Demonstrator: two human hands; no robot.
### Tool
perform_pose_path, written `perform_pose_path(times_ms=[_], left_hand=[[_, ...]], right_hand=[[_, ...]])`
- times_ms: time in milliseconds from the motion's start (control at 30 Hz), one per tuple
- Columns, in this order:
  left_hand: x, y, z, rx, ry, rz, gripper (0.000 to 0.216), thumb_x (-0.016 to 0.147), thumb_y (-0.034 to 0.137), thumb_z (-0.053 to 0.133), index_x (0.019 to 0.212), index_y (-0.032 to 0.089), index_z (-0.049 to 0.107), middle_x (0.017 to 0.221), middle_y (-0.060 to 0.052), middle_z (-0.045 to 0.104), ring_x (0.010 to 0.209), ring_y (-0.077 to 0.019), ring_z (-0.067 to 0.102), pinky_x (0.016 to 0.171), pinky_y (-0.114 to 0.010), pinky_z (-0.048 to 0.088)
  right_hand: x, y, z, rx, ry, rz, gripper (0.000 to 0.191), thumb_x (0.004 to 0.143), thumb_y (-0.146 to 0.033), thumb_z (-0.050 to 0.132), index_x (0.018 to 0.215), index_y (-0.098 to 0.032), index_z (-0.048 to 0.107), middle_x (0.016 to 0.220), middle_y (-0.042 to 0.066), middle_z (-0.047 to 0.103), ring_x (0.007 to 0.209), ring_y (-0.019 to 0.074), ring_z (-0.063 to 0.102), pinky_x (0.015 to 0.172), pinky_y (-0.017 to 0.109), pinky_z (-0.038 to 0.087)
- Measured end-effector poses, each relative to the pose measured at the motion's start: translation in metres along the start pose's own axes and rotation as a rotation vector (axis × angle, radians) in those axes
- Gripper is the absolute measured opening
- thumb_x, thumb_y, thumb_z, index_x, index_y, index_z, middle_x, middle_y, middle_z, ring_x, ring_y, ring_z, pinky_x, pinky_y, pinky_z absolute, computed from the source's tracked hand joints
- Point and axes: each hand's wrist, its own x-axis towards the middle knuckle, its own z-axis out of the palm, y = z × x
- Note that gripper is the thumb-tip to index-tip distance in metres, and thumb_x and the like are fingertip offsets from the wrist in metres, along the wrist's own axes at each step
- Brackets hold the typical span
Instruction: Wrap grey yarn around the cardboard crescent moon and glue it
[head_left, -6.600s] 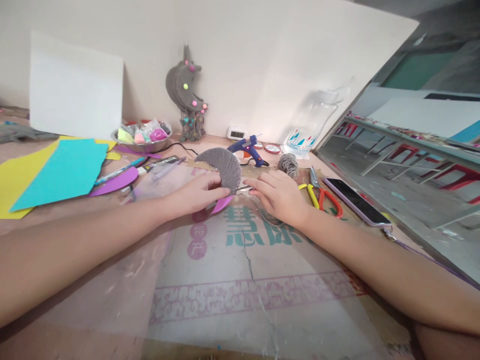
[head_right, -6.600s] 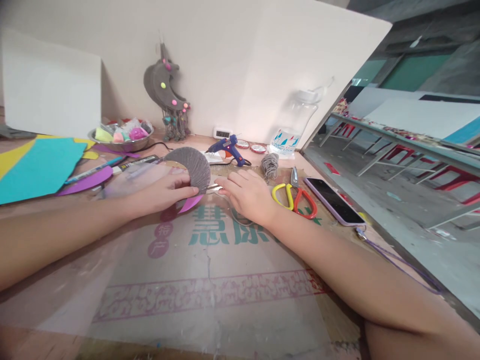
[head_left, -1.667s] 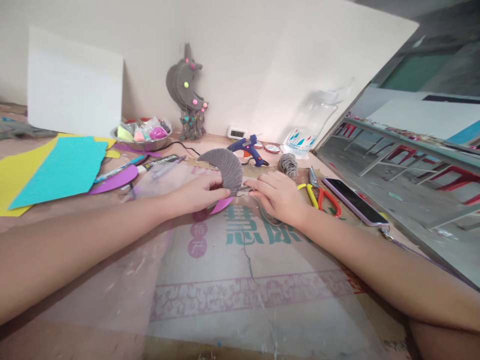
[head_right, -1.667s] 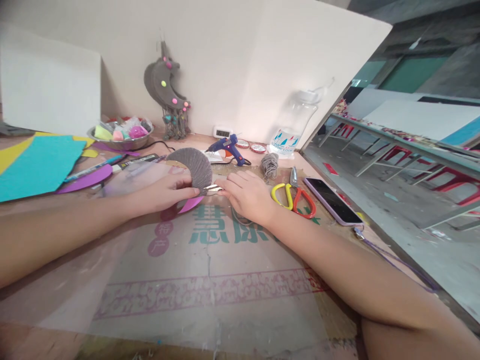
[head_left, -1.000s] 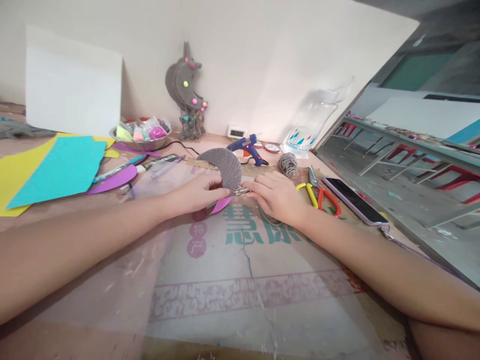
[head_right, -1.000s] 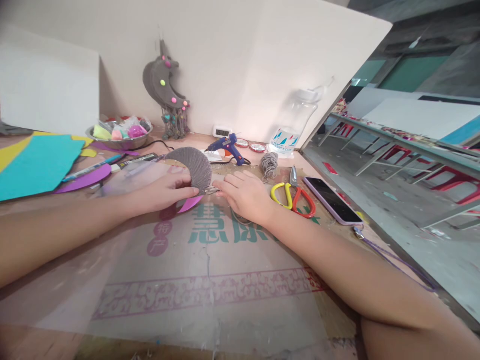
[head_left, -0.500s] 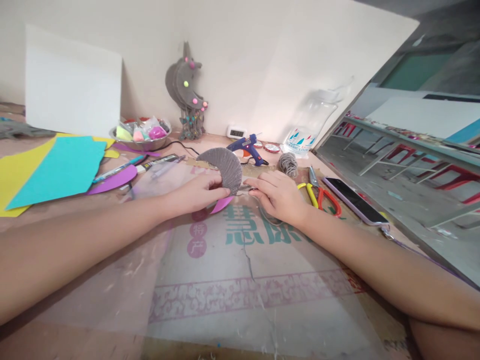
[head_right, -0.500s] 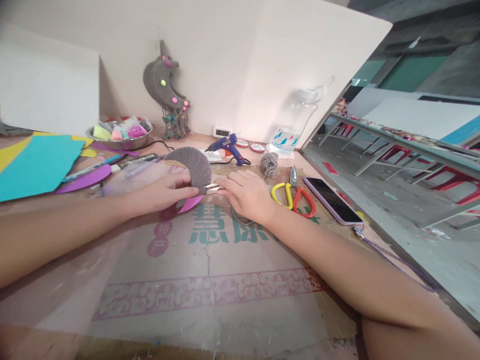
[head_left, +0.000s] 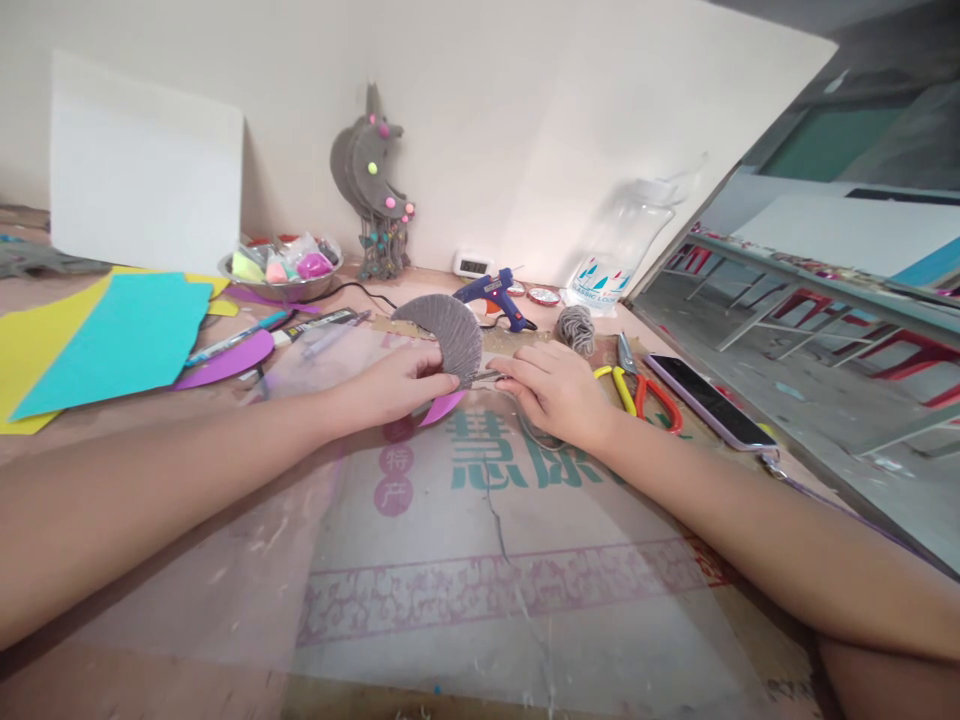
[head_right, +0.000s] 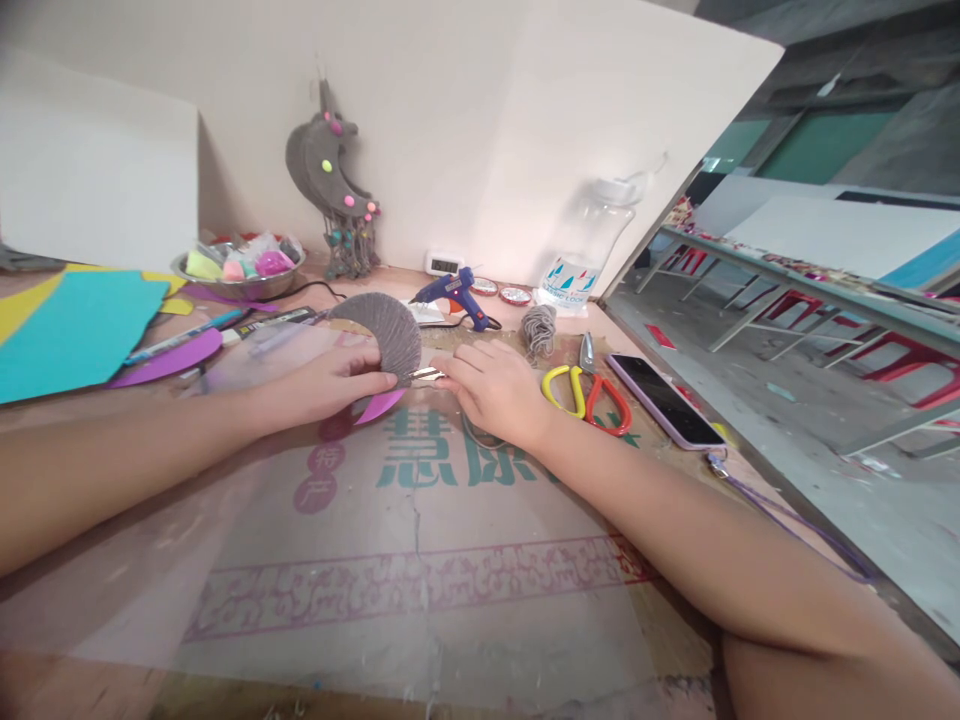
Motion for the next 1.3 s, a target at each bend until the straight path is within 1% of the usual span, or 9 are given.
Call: perform_pose_path(times_ms=[133, 333, 500, 800, 933, 1033, 1200, 1300], left_hand=[[-0.0004, 0.0014, -0.0005, 0.015, 0.001, -0.021, 0.018, 0.081, 0.029, 0.046, 0.066, 0.018, 0.046, 0.066, 0.003, 0.045, 0.066, -0.0139, 0.044, 0.061, -0.026, 0.034], [-0.0003, 0.0016, -0.0009, 0.006, 0.009, -0.016, 0.018, 0.08, 0.029, 0.046, 0.067, 0.018, 0.047, 0.068, 0.003, 0.046, 0.068, -0.0143, 0.045, 0.064, -0.027, 0.035], [0.0001, 0.0037, -0.0013, 0.031, 0.02, -0.034, 0.02, 0.08, 0.028, 0.047, 0.063, 0.018, 0.042, 0.066, 0.003, 0.044, 0.066, -0.0134, 0.042, 0.063, -0.027, 0.033], [-0.0002, 0.0008, -0.0003, 0.031, 0.001, -0.014, 0.017, 0.082, 0.027, 0.046, 0.069, 0.017, 0.049, 0.07, 0.002, 0.048, 0.071, -0.0145, 0.046, 0.066, -0.027, 0.035], [-0.0001, 0.0002, -0.0003, 0.021, 0.0, -0.012, 0.017, 0.082, 0.028, 0.046, 0.068, 0.017, 0.048, 0.069, 0.003, 0.047, 0.07, -0.0143, 0.046, 0.064, -0.027, 0.035], [0.0004, -0.0008, -0.0002, 0.002, -0.005, 0.009, 0.017, 0.082, 0.028, 0.046, 0.07, 0.017, 0.05, 0.07, 0.002, 0.048, 0.07, -0.0144, 0.047, 0.064, -0.026, 0.036], [0.0003, -0.0012, 0.0003, 0.033, 0.018, -0.02, 0.02, 0.082, 0.029, 0.047, 0.065, 0.018, 0.046, 0.065, 0.003, 0.045, 0.065, -0.0133, 0.044, 0.061, -0.026, 0.034], [0.0003, -0.0005, 0.0003, 0.033, 0.021, -0.009, 0.02, 0.082, 0.029, 0.047, 0.065, 0.018, 0.046, 0.066, 0.003, 0.045, 0.066, -0.0133, 0.044, 0.062, -0.026, 0.034]], right_hand=[[0.0009, -0.0008, -0.0012, -0.012, -0.014, -0.015, 0.028, 0.094, -0.028, 0.043, 0.103, -0.013, 0.064, 0.075, 0.005, 0.058, 0.07, 0.0178, 0.047, 0.067, 0.031, 0.035], [0.001, -0.0015, -0.0004, -0.002, -0.029, 0.0, 0.029, 0.095, -0.028, 0.042, 0.104, -0.013, 0.064, 0.076, 0.006, 0.059, 0.072, 0.0181, 0.047, 0.068, 0.031, 0.035], [0.0016, -0.002, -0.0001, 0.002, -0.031, 0.005, 0.029, 0.095, -0.028, 0.042, 0.103, -0.012, 0.065, 0.076, 0.006, 0.059, 0.073, 0.0185, 0.048, 0.068, 0.031, 0.036], [0.0024, -0.0017, -0.0013, -0.002, -0.006, -0.035, 0.028, 0.096, -0.028, 0.041, 0.1, -0.014, 0.064, 0.073, 0.004, 0.057, 0.07, 0.0174, 0.047, 0.065, 0.03, 0.035], [0.0012, -0.0017, -0.0001, 0.011, 0.024, -0.016, 0.026, 0.094, -0.028, 0.044, 0.1, -0.013, 0.064, 0.074, 0.005, 0.058, 0.07, 0.0176, 0.048, 0.066, 0.03, 0.036], [0.0006, -0.0018, 0.0, 0.036, 0.045, 0.008, 0.028, 0.094, -0.029, 0.043, 0.103, -0.012, 0.064, 0.076, 0.006, 0.059, 0.071, 0.018, 0.048, 0.068, 0.031, 0.038], [0.0003, -0.0016, -0.0002, 0.032, 0.008, 0.014, 0.029, 0.095, -0.03, 0.042, 0.104, -0.013, 0.063, 0.077, 0.006, 0.059, 0.072, 0.0181, 0.048, 0.068, 0.031, 0.037], [0.0005, -0.0015, -0.0002, 0.024, -0.001, 0.003, 0.029, 0.095, -0.029, 0.041, 0.103, -0.013, 0.064, 0.077, 0.006, 0.059, 0.071, 0.018, 0.048, 0.068, 0.031, 0.037]])
